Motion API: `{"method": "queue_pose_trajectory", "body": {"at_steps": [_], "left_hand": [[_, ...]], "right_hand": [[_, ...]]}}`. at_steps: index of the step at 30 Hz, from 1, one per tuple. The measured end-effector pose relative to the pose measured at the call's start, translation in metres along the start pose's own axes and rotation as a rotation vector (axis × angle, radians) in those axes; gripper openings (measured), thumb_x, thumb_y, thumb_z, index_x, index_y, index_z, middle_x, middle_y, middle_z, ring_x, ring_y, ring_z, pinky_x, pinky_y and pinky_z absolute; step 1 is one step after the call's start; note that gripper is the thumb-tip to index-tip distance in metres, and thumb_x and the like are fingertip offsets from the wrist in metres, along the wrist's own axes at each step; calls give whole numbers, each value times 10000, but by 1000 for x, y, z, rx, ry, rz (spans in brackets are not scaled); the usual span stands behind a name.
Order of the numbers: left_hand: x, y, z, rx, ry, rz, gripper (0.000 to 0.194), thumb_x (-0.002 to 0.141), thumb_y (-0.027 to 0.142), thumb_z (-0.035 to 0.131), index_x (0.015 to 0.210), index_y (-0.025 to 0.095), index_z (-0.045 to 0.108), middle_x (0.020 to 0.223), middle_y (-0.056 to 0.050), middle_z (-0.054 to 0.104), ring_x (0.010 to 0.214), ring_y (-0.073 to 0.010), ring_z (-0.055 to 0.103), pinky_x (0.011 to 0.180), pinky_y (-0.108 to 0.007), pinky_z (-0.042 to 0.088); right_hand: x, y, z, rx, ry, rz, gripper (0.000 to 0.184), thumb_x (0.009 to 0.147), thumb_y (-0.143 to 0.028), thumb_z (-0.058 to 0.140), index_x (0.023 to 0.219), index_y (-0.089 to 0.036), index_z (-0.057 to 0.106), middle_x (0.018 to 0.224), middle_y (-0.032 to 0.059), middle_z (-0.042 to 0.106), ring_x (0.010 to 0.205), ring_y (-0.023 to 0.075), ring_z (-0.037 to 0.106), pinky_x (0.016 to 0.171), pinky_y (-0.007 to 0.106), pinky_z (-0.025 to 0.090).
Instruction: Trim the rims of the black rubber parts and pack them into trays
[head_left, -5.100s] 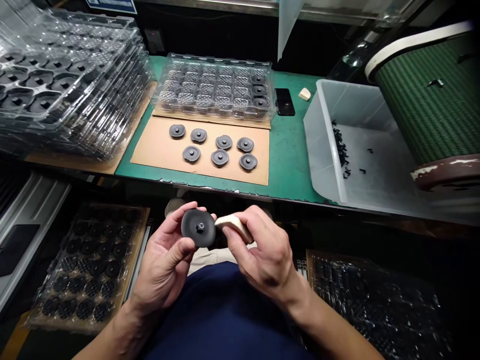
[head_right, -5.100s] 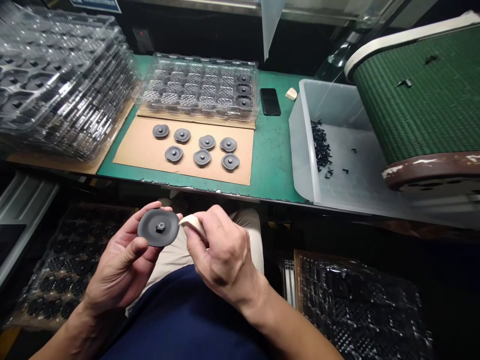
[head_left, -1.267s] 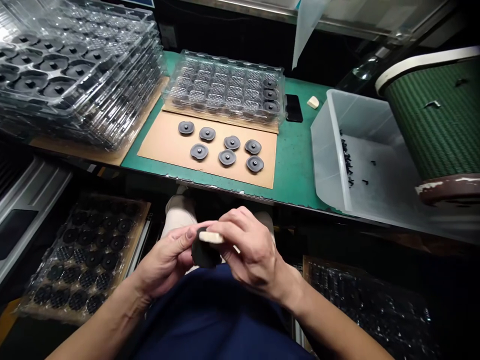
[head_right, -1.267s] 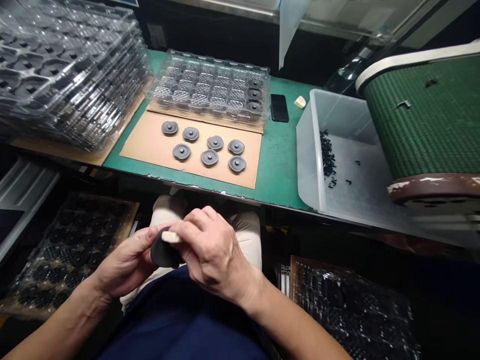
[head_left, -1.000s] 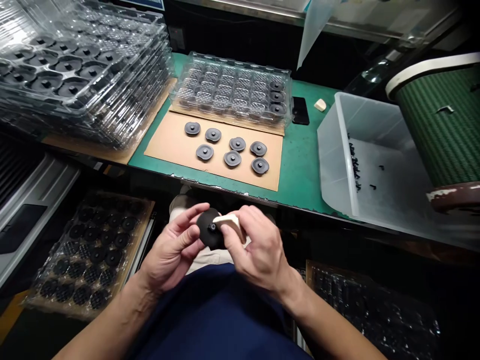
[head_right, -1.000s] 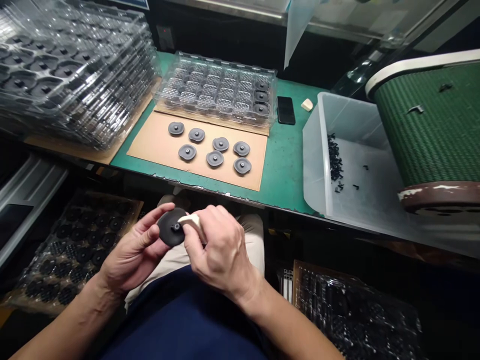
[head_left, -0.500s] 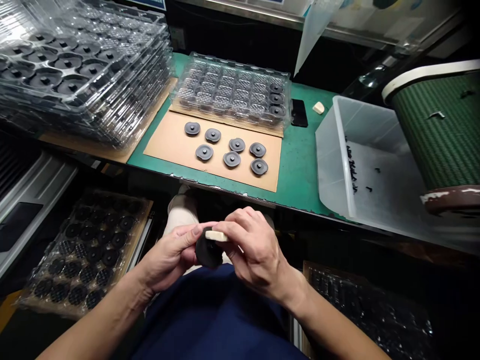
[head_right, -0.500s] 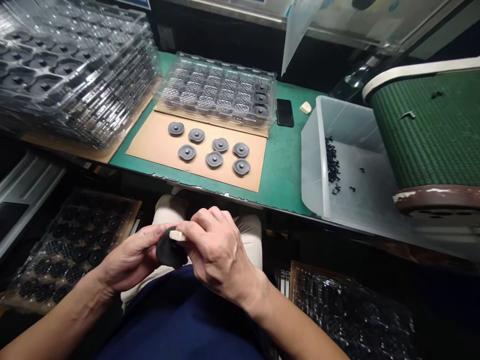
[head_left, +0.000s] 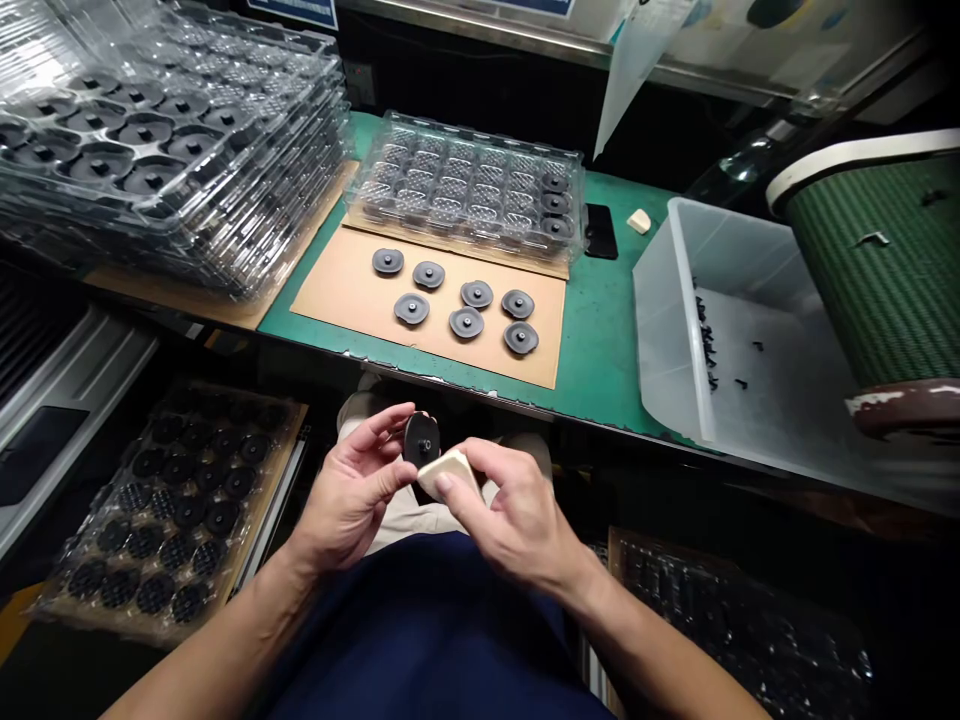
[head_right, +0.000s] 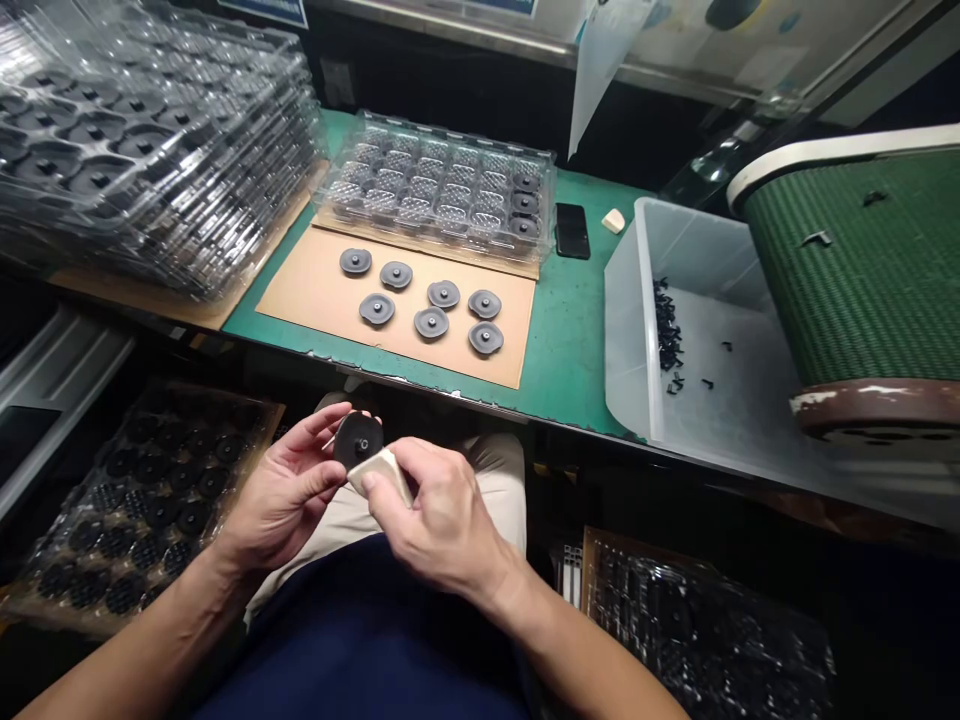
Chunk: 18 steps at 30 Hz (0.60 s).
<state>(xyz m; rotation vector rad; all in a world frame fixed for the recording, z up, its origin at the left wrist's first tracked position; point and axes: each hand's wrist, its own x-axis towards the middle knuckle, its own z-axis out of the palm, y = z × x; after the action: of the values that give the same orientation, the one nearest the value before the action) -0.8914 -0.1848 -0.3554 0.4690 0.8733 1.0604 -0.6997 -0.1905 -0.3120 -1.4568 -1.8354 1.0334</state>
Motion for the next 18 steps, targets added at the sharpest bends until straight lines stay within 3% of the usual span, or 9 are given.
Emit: {"method": "queue_pose_trajectory", "body": {"at_steps": [2, 4, 8, 13, 18], "left_hand": [[-1, -3, 1, 73, -41, 105, 629, 718, 86, 916, 1284, 291, 736, 1295, -55, 733, 1185, -181, 686, 997, -212, 578], [-4, -3, 4, 102, -68, 193, 636, 739, 70, 894, 1304, 306, 724, 1327, -51, 724, 1208, -192, 685, 1008, -227, 584], [-9, 9, 11, 94, -23, 298, 628, 746, 53, 880, 1300, 304, 723, 1321, -50, 732, 1200, -205, 700, 1028, -242, 580], [-13, 22, 10, 41, -51, 123, 557, 761, 116, 890, 1278, 265, 744, 1249, -75, 761, 1123, -191, 721, 1005, -227, 581], [-14, 19, 2, 6, -127, -124, 539, 762, 201, 908, 1278, 220, 753, 1129, -85, 775, 955, -156, 725, 829, -162, 598]], "right_hand": [[1, -9, 5, 119, 33, 38, 213, 1017, -314, 574, 850, -194, 629, 723, -28, 555, 628, 117, 467, 591, 285, 360], [1, -17, 6, 135, 94, -21, 184, 1019, -304, 566, 919, -186, 666, 786, -4, 589, 695, 134, 509, 656, 294, 394], [2, -19, 1, -47, 123, -143, 197, 1009, -254, 549, 844, -181, 626, 758, 8, 529, 707, 157, 466, 687, 329, 374], [6, -5, -9, -293, 168, -229, 179, 1037, -249, 529, 921, -176, 644, 830, 39, 585, 780, 183, 497, 762, 361, 412], [11, 2, -15, -326, 43, -396, 149, 1032, -227, 548, 1098, -171, 669, 997, 84, 684, 883, 213, 564, 826, 393, 462]]}}
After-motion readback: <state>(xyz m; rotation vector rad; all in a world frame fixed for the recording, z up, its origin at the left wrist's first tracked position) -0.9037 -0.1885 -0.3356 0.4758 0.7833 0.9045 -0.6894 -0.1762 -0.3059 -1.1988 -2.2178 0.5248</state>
